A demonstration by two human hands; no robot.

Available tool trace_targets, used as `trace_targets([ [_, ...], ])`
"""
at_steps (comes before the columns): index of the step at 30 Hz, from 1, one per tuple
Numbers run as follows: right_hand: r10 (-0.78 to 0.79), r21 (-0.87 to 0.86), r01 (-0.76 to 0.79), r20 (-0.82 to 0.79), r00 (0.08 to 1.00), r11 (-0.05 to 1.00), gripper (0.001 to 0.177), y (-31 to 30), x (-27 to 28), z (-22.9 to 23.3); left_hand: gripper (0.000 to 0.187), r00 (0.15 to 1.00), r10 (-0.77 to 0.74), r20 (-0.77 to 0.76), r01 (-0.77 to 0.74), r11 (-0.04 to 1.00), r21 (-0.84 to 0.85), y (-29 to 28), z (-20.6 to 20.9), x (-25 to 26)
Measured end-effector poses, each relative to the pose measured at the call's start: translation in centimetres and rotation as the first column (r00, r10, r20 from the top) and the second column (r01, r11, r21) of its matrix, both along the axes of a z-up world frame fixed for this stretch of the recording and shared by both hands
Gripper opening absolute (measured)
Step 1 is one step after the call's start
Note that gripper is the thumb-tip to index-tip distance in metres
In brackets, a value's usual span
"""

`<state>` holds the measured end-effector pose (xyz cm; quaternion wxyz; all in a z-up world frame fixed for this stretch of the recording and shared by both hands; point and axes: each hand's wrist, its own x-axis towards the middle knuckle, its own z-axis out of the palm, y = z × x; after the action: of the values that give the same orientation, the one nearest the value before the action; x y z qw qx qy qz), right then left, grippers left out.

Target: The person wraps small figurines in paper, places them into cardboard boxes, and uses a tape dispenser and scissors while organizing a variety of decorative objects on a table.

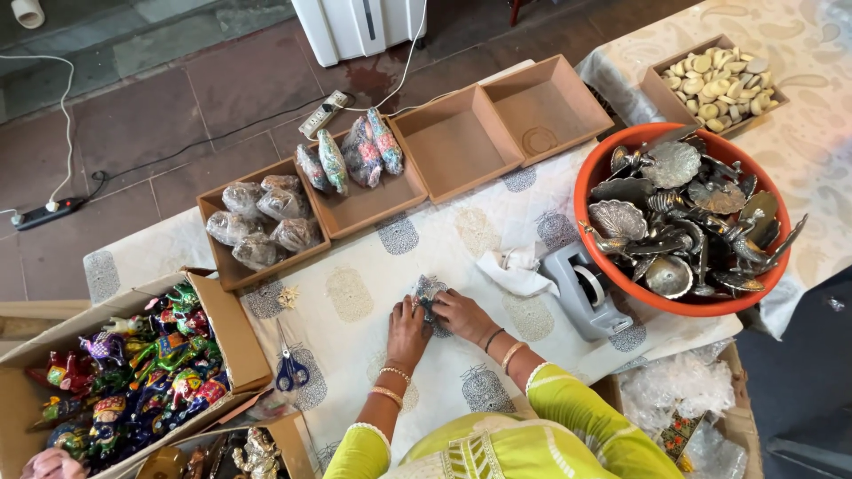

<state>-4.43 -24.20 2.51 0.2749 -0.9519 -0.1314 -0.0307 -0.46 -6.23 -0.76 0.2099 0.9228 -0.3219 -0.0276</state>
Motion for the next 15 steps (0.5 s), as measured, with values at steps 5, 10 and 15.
trace_targets([
  [5,0.014,-0.034,-0.013,0.045,0.999,0.999,0.028,0.8,0.4,-0.5,0.049,1.0,-0.015,0.015,0.016,1.0,-0.026,0.1,1.0,-0.2],
  [10,-0.007,-0.118,0.018,0.09,0.996,0.993,0.03,1.1,0.2,-2.4,0.047,0.999,-0.046,0.004,0.046,0.999,-0.024,0.3,1.3,-0.1],
  [15,-0.056,0.09,0.063,-0.088,0.995,0.994,0.031,0.6,0.3,-0.4,0.043,0.997,-0.045,0.061,0.041,0.996,0.076,0.0,-0.5,-0.1],
])
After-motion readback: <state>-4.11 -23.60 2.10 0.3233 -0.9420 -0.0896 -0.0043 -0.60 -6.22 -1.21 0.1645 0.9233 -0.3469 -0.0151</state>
